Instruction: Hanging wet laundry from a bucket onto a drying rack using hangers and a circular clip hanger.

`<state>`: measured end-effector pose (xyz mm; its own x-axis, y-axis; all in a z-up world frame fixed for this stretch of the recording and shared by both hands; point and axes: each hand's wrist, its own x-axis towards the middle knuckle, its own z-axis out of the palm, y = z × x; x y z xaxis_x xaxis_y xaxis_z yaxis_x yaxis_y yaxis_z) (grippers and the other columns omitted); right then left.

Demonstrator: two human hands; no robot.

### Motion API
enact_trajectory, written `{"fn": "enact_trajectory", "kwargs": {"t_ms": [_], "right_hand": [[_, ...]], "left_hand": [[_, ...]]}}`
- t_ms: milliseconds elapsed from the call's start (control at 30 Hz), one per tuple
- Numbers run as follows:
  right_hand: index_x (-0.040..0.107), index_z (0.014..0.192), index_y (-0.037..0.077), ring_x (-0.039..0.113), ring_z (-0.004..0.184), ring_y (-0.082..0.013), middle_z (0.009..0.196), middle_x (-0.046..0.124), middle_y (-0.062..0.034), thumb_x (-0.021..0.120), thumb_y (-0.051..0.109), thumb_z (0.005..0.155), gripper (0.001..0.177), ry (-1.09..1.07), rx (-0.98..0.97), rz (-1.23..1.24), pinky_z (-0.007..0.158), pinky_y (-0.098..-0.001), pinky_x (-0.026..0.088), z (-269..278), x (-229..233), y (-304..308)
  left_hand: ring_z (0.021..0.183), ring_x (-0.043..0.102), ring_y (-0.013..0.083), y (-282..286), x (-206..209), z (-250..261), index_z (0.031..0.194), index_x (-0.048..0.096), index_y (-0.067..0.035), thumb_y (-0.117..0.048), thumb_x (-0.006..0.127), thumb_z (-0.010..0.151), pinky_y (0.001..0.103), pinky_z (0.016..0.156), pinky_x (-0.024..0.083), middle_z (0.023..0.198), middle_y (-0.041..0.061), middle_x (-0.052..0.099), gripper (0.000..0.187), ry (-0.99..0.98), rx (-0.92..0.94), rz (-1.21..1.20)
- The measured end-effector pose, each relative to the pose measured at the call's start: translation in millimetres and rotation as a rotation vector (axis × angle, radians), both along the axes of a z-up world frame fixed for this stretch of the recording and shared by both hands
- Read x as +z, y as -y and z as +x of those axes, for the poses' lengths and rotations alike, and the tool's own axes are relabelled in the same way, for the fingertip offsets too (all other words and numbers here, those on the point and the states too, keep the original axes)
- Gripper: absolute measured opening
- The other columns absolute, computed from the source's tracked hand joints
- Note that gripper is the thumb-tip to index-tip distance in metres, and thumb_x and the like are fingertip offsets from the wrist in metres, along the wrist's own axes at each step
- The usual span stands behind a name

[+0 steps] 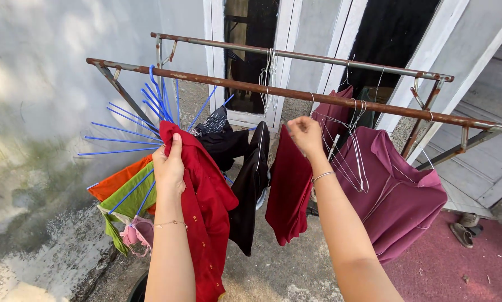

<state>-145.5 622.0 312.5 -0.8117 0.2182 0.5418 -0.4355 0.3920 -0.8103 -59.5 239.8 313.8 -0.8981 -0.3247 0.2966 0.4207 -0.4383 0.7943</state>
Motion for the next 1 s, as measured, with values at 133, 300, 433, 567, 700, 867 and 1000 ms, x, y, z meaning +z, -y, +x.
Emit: {"fn": "enact_trajectory", "kwargs": {"t_ms": [133,300,433,567,700,867,1000], "right_hand": [[0.074,0.095,0.001,0.068,0.071,-0.01,0.081,0.074,-0.0033,0.072,0.013,0.095,0.012,-0.23,-0.319,-0.03,0.068,-0.0257,0.055,0,-5,-82],[0.077,0.102,0.003,0.071,0.076,-0.0153,0.085,0.075,-0.0084,0.076,0.011,0.091,0.013,-0.192,-0.641,0.099,0.074,-0.0302,0.056,-20,-35,-177],[0.076,0.101,0.002,0.073,0.078,-0.0185,0.088,0.076,-0.0087,0.077,0.009,0.086,0.017,-0.073,-0.738,0.148,0.075,-0.032,0.057,-35,-64,-219],[0.076,0.102,0.003,0.073,0.076,-0.0226,0.084,0.075,-0.0095,0.084,0.015,0.08,0.026,0.028,-0.729,0.237,0.076,-0.0363,0.057,-30,-55,-219],[0.078,0.093,0.004,0.074,0.076,-0.0242,0.081,0.074,-0.0096,0.082,0.018,0.085,0.016,0.099,-0.704,0.245,0.077,-0.038,0.058,-22,-38,-208],[0.069,0.086,0.002,0.072,0.077,-0.0344,0.081,0.073,-0.0155,0.073,0.012,0.086,0.01,-0.015,-0.711,0.461,0.073,-0.0446,0.057,-24,-25,-206],[0.06,0.094,0.001,0.07,0.082,-0.0426,0.085,0.071,-0.0214,0.065,0.01,0.092,0.011,-0.092,-0.646,0.517,0.075,-0.0507,0.056,-24,-22,-212]], "left_hand": [[0.075,0.057,0.0044,3,-14,3,0.1,0.071,-0.005,-0.027,0.066,0.103,0.025,0.068,0.047,0.089,-0.002,0.07,0.023,0.008,0.037,0.002],[0.074,0.057,0.0048,0,-30,-1,0.1,0.071,-0.003,-0.026,0.066,0.104,0.025,0.066,0.047,0.089,-0.002,0.069,0.024,0.002,0.057,-0.004],[0.073,0.059,0.0047,-10,-41,-3,0.1,0.072,-0.006,-0.026,0.065,0.103,0.024,0.066,0.049,0.088,-0.003,0.07,0.021,0.053,0.043,0.03],[0.075,0.061,0.0056,-24,-51,-9,0.099,0.072,-0.005,-0.026,0.066,0.103,0.025,0.067,0.05,0.089,-0.002,0.071,0.022,0.082,0.105,0.024],[0.072,0.054,0.0081,-35,-67,-19,0.101,0.072,-0.002,-0.027,0.068,0.108,0.027,0.064,0.044,0.088,0.001,0.068,0.027,0.127,0.14,-0.047],[0.074,0.064,0.0071,-75,-42,3,0.099,0.073,-0.005,-0.026,0.067,0.098,0.025,0.067,0.051,0.088,-0.001,0.072,0.021,0.19,-0.134,-0.129],[0.077,0.063,0.0067,-119,-38,1,0.099,0.076,0.0,-0.024,0.073,0.096,0.025,0.069,0.05,0.089,-0.001,0.073,0.025,0.139,-0.442,-0.305]]}}
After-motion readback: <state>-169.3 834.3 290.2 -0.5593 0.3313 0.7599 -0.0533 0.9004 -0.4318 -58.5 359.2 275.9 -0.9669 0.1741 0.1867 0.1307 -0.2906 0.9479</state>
